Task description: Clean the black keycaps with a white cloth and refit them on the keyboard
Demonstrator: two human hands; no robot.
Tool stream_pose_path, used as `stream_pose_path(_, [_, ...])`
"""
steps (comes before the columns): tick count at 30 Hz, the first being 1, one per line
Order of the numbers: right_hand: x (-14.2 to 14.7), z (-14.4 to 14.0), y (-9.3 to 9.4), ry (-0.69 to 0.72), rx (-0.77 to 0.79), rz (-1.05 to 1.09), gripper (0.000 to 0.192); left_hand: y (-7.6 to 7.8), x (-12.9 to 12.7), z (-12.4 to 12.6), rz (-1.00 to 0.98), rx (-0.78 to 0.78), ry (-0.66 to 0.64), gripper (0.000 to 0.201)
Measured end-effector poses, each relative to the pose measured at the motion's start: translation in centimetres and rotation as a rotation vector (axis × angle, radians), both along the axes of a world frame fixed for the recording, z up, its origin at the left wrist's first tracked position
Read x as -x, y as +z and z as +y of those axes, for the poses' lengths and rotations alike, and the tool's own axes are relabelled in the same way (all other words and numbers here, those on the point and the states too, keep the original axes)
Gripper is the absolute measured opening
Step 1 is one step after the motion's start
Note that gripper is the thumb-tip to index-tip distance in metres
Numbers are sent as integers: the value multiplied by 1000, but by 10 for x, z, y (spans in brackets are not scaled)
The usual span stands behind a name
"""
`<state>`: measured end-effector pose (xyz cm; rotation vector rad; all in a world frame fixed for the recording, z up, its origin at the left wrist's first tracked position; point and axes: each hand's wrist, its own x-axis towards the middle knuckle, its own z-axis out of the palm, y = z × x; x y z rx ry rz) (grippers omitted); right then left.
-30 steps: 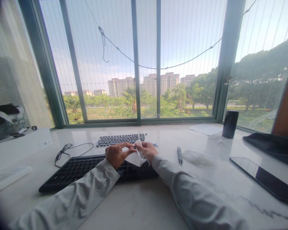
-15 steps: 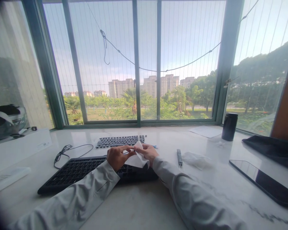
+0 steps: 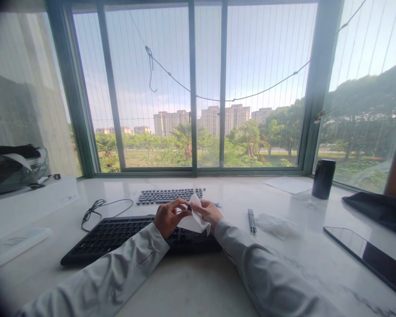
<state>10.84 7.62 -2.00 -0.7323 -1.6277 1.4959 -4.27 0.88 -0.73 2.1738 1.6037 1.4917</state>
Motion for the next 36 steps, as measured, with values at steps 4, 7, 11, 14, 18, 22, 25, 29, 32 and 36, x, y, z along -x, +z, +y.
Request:
stream_pose_path(4, [2,-4,1,-39,87,111,52,1,-1,-1,16,7,8,30])
stream_pose_path(7, [3,-8,4,-24,90,136,54,3,-1,-2,-11,17,29,31])
stream_pose_path(11, [3,-9,5,-32,88,116,55,3,-1,-2,-24,12,24,33])
stream_pose_path(14, [3,-7,2,-49,111,128,53,2,-2,-2,-5,8,2,34])
stream_pose_path(18, [5,-4,-4,-66,119,179,50,1,-3,-3,27,0,-25,34])
stream_pose_path(22, [5,-1,-4,-80,102,151,50,1,-3,-4,38,-11,13,33])
stream_pose_path(25, [4,1,-1,-81,85,144,51,2,-3,-4,89,-44,88,32])
stream_pose_path(29, [1,2,2,-73,106,175,49,4,-3,-6,184,-84,152,33])
stream_pose_path(32, [-1,1,2,-83,122,160,46,4,-3,-8,241,-95,146,29])
stream_pose_path(36, [-2,-3,3,-58,154,165,39,4,-1,-7,288,-67,118,28])
